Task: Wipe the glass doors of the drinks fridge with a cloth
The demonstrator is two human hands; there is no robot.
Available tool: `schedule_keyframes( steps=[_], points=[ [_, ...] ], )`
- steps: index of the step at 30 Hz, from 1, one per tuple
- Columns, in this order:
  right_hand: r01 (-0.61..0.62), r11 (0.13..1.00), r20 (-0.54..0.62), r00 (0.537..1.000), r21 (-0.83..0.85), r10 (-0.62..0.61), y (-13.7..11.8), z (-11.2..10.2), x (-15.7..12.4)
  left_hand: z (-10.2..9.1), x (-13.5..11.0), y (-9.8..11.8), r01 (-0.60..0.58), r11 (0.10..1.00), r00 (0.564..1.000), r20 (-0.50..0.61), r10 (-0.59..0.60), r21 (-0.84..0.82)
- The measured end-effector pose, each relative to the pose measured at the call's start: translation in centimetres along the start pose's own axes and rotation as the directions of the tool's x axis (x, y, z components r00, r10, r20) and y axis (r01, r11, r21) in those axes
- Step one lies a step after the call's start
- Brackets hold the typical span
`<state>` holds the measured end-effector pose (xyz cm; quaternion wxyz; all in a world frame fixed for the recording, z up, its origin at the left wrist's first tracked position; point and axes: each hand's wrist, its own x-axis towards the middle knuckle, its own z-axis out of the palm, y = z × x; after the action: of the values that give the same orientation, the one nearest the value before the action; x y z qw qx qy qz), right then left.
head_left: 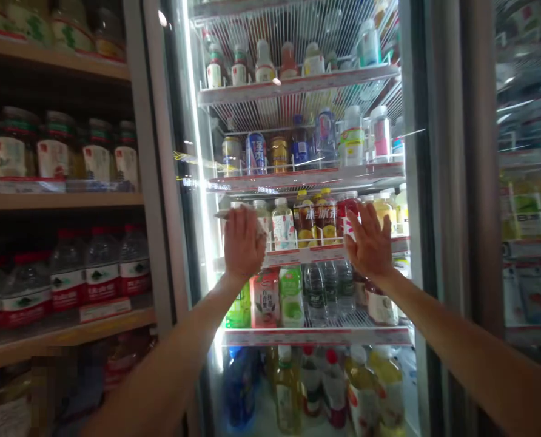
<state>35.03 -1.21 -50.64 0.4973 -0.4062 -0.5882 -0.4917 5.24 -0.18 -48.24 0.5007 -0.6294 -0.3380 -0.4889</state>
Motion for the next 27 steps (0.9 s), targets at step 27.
schedule_keyframes(
  steps=[27],
  points=[
    [0.031,0.999,-0.037,0.999,0.011,-0.031,1.8,-0.5,3.5,0.2,6.1,-3.8,0.284,0.959,0.954,-0.097,-0.283,0.005]
  ],
)
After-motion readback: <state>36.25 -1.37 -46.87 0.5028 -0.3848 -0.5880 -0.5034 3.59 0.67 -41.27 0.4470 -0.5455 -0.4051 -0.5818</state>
